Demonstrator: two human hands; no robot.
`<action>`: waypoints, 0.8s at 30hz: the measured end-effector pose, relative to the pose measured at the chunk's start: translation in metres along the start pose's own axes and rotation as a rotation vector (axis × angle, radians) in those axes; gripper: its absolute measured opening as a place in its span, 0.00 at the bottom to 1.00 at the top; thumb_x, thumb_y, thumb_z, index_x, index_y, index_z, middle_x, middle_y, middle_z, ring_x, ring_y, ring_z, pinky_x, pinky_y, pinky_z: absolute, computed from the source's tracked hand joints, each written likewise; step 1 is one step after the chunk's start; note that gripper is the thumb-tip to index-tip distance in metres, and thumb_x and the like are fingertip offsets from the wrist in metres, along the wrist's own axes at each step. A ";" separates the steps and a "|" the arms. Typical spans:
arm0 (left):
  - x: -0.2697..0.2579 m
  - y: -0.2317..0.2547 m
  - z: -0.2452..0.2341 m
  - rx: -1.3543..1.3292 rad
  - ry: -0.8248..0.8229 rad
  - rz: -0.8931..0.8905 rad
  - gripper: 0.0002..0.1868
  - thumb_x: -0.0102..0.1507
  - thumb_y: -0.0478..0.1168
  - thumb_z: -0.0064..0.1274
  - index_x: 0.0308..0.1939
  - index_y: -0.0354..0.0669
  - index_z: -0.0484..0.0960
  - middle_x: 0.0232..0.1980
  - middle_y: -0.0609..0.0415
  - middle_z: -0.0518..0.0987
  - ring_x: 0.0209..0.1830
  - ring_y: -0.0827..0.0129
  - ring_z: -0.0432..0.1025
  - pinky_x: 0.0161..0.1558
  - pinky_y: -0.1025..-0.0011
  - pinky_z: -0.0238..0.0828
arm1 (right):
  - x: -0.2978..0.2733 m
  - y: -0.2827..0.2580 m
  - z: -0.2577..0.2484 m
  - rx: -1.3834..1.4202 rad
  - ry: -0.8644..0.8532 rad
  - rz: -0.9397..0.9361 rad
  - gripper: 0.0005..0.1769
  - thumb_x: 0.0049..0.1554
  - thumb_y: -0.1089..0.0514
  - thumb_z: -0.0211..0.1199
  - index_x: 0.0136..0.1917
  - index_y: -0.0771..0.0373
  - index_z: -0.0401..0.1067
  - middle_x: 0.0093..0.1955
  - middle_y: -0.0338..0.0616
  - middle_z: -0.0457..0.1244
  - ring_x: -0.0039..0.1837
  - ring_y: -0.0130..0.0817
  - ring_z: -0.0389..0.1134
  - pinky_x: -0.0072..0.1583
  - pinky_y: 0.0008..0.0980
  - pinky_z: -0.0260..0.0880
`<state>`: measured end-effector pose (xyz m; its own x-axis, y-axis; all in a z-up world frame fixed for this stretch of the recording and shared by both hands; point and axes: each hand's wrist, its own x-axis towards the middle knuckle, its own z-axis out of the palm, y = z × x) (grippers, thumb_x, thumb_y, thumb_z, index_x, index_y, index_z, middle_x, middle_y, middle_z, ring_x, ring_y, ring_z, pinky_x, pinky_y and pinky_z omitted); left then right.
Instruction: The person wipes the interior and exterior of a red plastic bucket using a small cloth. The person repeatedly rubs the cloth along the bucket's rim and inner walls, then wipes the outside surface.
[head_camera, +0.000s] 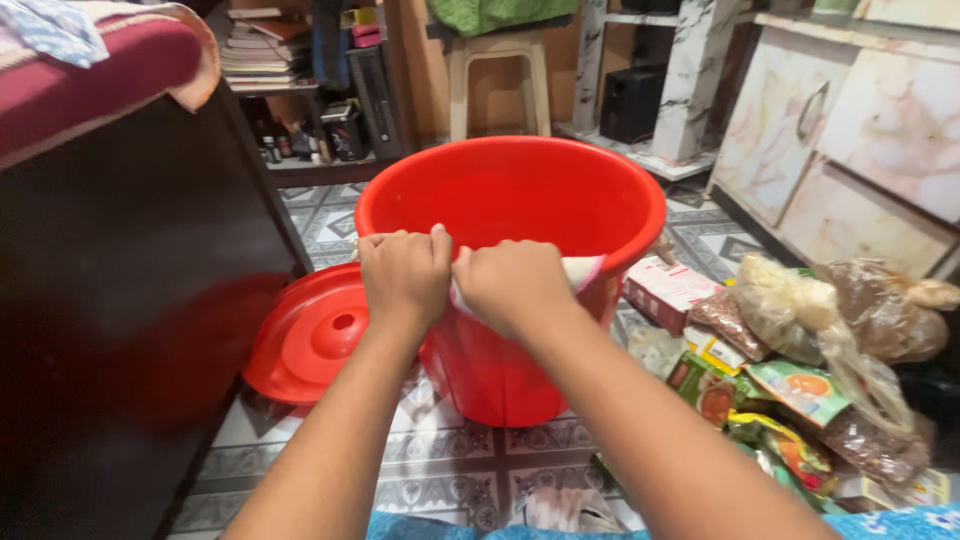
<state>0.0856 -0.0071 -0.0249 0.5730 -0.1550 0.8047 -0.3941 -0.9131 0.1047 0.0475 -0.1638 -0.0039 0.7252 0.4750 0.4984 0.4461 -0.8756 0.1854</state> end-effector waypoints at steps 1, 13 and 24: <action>0.000 -0.001 -0.003 0.029 -0.019 0.046 0.26 0.72 0.46 0.36 0.25 0.40 0.81 0.25 0.49 0.80 0.32 0.54 0.74 0.51 0.53 0.60 | 0.004 -0.008 -0.004 0.046 -0.086 0.063 0.18 0.63 0.52 0.45 0.40 0.59 0.74 0.37 0.49 0.70 0.40 0.52 0.72 0.41 0.55 0.71; 0.006 0.010 -0.041 -0.368 -0.209 -0.038 0.22 0.53 0.66 0.59 0.22 0.55 0.90 0.21 0.63 0.83 0.28 0.67 0.69 0.56 0.62 0.53 | -0.001 0.110 -0.034 0.486 -0.402 0.600 0.25 0.56 0.30 0.52 0.44 0.41 0.85 0.41 0.32 0.75 0.48 0.31 0.75 0.54 0.34 0.67; 0.013 -0.007 -0.047 -0.438 -0.459 -0.093 0.18 0.53 0.64 0.61 0.30 0.58 0.88 0.26 0.62 0.76 0.37 0.72 0.69 0.59 0.62 0.48 | 0.004 0.107 -0.026 0.362 -0.448 0.639 0.19 0.54 0.32 0.57 0.46 0.36 0.85 0.43 0.25 0.75 0.42 0.29 0.75 0.53 0.32 0.68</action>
<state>0.0622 0.0148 0.0127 0.8300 -0.3169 0.4589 -0.5293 -0.7070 0.4691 0.0845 -0.2577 0.0401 0.9989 -0.0434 0.0193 -0.0344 -0.9411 -0.3364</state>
